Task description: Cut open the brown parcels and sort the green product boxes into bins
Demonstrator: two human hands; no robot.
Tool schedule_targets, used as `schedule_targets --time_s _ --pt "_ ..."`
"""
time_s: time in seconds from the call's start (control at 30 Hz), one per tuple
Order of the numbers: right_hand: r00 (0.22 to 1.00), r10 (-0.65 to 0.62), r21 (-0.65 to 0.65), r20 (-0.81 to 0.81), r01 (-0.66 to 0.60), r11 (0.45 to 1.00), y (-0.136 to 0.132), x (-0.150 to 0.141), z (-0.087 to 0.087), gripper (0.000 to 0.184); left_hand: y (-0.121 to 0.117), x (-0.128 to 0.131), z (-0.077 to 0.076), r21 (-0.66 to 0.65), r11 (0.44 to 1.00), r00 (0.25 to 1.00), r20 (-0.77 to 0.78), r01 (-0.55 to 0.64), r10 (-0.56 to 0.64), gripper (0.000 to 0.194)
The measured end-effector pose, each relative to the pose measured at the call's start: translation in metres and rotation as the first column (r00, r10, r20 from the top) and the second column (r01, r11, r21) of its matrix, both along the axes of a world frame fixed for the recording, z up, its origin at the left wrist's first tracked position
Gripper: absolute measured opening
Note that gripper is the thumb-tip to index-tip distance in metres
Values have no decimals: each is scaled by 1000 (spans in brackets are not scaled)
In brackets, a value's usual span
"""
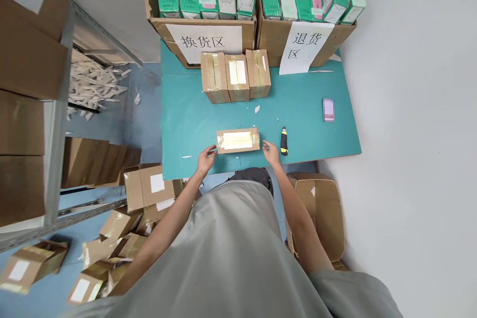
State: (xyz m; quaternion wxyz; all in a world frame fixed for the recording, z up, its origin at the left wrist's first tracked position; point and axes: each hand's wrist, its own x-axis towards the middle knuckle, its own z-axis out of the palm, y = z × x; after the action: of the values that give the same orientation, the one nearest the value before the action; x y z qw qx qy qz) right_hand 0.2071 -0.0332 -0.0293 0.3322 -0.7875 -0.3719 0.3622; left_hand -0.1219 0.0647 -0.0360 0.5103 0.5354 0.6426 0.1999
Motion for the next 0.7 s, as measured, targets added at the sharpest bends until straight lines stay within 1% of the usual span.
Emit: schedule_targets --time_s 0.13,0.2,0.27,0.37,0.47,0.57,0.63,0.7 --pt "997 65 -42 -33 -67 997 -11 -3 -15 57 -19 7 -14 -51 998 999 -11 48 -49 74" --pt "993 96 -43 -69 -99 994 -9 -8 -22 61 -24 12 -17 -62 996 998 -12 66 -67 81" --pt "990 109 -33 -94 -113 993 -6 -12 -26 59 -25 15 -18 -55 996 997 -10 75 -76 79" --pt "989 109 -13 -101 -111 994 -2 -13 -26 55 -20 14 -14 -22 996 996 4 90 -90 68" --pt "988 106 17 -111 -105 994 -3 -8 -17 57 -14 11 -5 39 993 993 25 115 -116 52" --pt "988 84 92 -128 -72 993 -1 0 1 67 -10 10 7 120 984 988 66 134 -142 39" --pt "992 75 147 -105 -59 987 3 4 14 71 -8 11 16 175 978 988 86 112 -128 39" --pt "996 86 165 -38 -78 983 8 5 26 69 -7 11 23 220 972 993 71 81 -99 42"
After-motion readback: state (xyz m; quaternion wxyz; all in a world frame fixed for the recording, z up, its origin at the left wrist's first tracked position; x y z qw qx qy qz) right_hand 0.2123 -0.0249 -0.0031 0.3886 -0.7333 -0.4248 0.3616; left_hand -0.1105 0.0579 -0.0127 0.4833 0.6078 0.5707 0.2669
